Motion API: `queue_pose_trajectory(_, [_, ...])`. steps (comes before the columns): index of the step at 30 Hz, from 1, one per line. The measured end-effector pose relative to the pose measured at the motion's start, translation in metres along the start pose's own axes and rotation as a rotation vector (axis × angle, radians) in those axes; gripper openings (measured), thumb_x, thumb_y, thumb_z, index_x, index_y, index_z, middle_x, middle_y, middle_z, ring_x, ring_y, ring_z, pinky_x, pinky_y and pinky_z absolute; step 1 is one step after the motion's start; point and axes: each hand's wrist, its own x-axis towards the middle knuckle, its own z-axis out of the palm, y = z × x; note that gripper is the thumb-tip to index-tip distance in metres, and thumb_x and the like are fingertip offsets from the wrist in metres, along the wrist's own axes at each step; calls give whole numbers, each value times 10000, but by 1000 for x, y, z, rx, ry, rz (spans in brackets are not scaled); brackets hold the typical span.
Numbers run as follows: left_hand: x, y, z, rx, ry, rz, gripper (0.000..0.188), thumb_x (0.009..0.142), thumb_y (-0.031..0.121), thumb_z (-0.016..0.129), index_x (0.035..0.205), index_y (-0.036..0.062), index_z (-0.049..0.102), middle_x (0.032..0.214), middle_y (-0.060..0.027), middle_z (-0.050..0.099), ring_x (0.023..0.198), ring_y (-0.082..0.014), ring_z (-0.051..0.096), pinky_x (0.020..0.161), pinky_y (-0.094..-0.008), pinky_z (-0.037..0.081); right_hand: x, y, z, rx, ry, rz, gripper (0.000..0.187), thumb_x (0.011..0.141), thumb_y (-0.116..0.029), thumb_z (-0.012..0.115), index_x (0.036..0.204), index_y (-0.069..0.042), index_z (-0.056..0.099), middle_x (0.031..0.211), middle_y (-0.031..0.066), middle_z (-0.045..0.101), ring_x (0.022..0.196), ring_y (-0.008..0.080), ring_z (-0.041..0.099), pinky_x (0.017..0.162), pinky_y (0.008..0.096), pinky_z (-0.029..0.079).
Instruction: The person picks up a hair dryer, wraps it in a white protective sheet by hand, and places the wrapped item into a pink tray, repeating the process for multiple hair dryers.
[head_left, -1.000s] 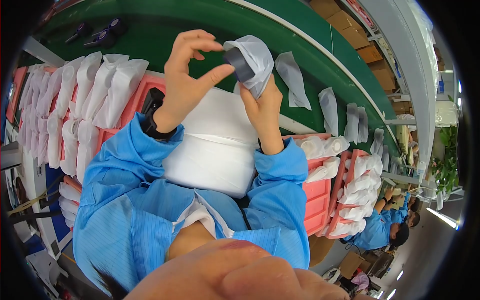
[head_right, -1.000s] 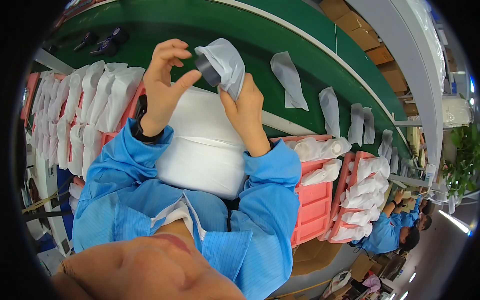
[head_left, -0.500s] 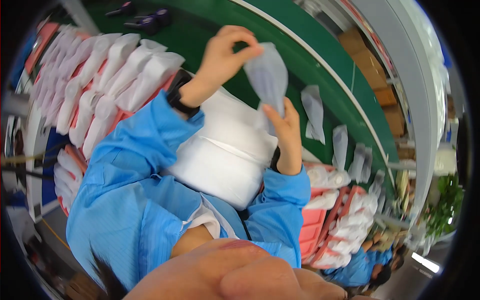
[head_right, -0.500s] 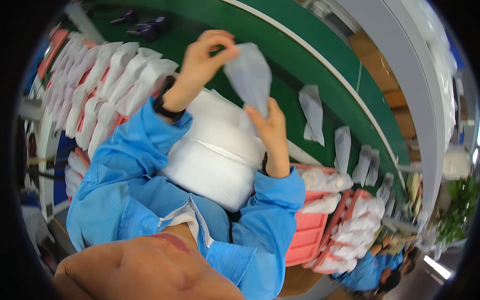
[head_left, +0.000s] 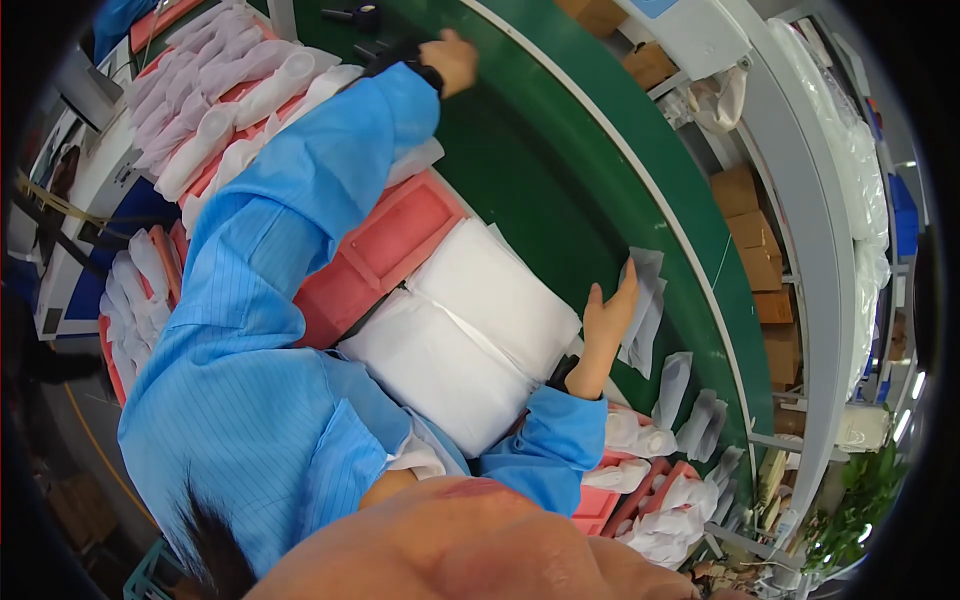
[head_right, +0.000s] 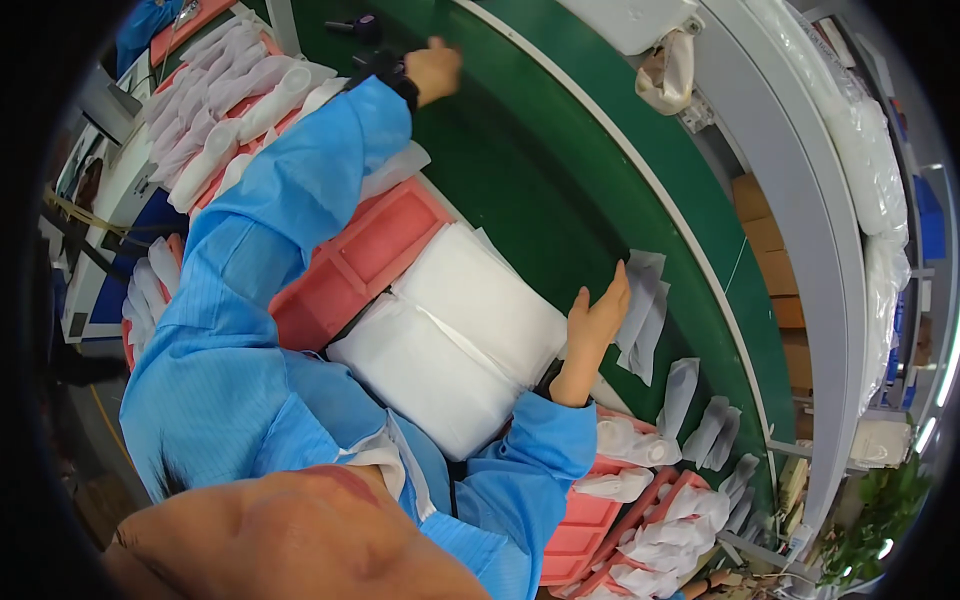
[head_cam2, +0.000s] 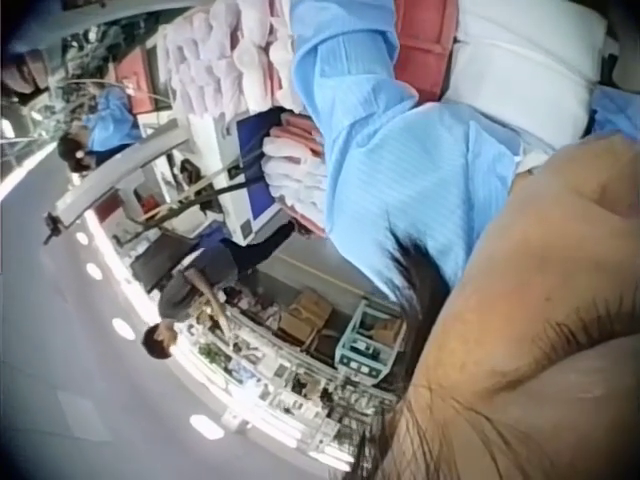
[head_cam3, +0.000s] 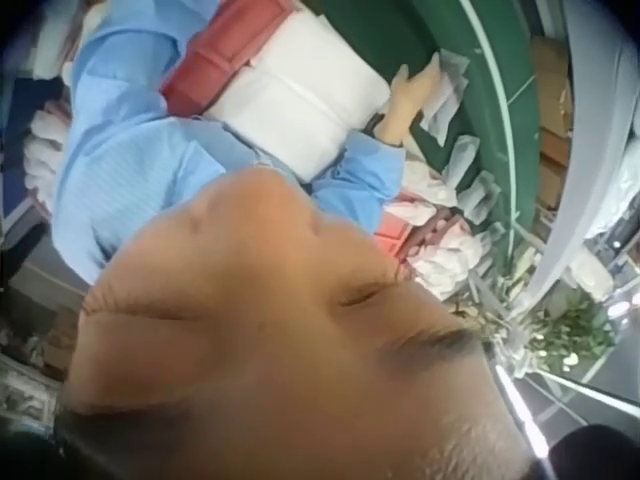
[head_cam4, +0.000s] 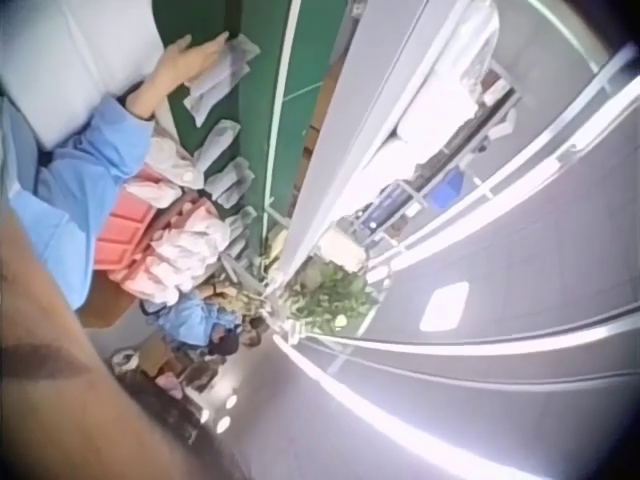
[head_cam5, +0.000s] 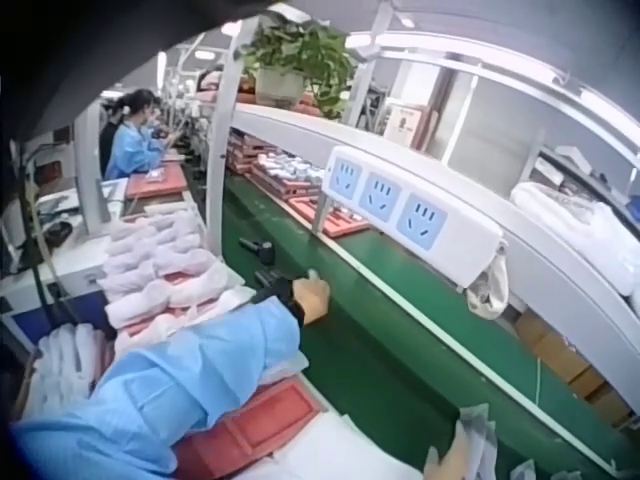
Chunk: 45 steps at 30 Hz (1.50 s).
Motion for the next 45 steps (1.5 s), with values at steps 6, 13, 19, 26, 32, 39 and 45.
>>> queue_pose_trajectory(6, [6,-64,30,-11,-27,-109,340,882,200,526,1177,46,595,1125,-171,594,1073,-380,567,897,-464,479,-3,-7,-3,26,-51,-9,576,769,-59,675,1305,-29,466,1285,205,503,1196,364,478,988,387,392])
queue_pose_trajectory(13, [-2,-57,31,103,56,-111,350,845,172,602,1183,81,597,1139,-176,609,1057,-357,595,903,-451,480,-6,-5,-7,-3,-53,-47,512,768,-98,696,1249,-44,527,1262,193,522,1151,344,515,887,352,460])
queue_pose_trajectory(19, [-35,0,-4,94,-240,290,559,675,313,779,1151,86,596,1045,-161,647,1013,-320,619,847,-404,507,-5,-23,-4,159,-57,-147,579,734,-88,731,1272,-68,518,1267,175,508,1134,322,526,835,346,488])
queue_pose_trajectory(26, [-144,122,-23,-523,-367,879,623,640,308,810,1157,84,544,994,-136,613,896,-311,607,771,-383,489,-11,-60,0,285,-38,-149,644,635,-83,793,1224,-80,536,1183,140,553,1074,303,569,770,355,518])
queue_pose_trajectory(32, [-211,158,6,-1618,-450,503,535,661,280,800,1073,43,553,918,-126,585,801,-268,583,704,-332,481,-3,-49,-29,43,153,7,581,588,-40,783,1122,-68,555,1014,106,628,909,312,628,757,314,515])
queue_pose_trajectory(39, [-263,160,31,-792,-247,880,377,690,269,777,932,63,575,852,-89,567,767,-251,589,651,-351,479,-1,-42,-59,494,388,103,528,585,40,737,1075,-25,552,985,86,637,869,219,636,759,297,514])
queue_pose_trajectory(45, [-264,163,47,-660,-117,922,257,720,249,750,843,77,603,811,-71,560,762,-258,596,637,-389,470,-6,-51,-71,958,243,194,543,536,18,773,1030,-34,554,938,46,605,882,145,596,804,275,484])
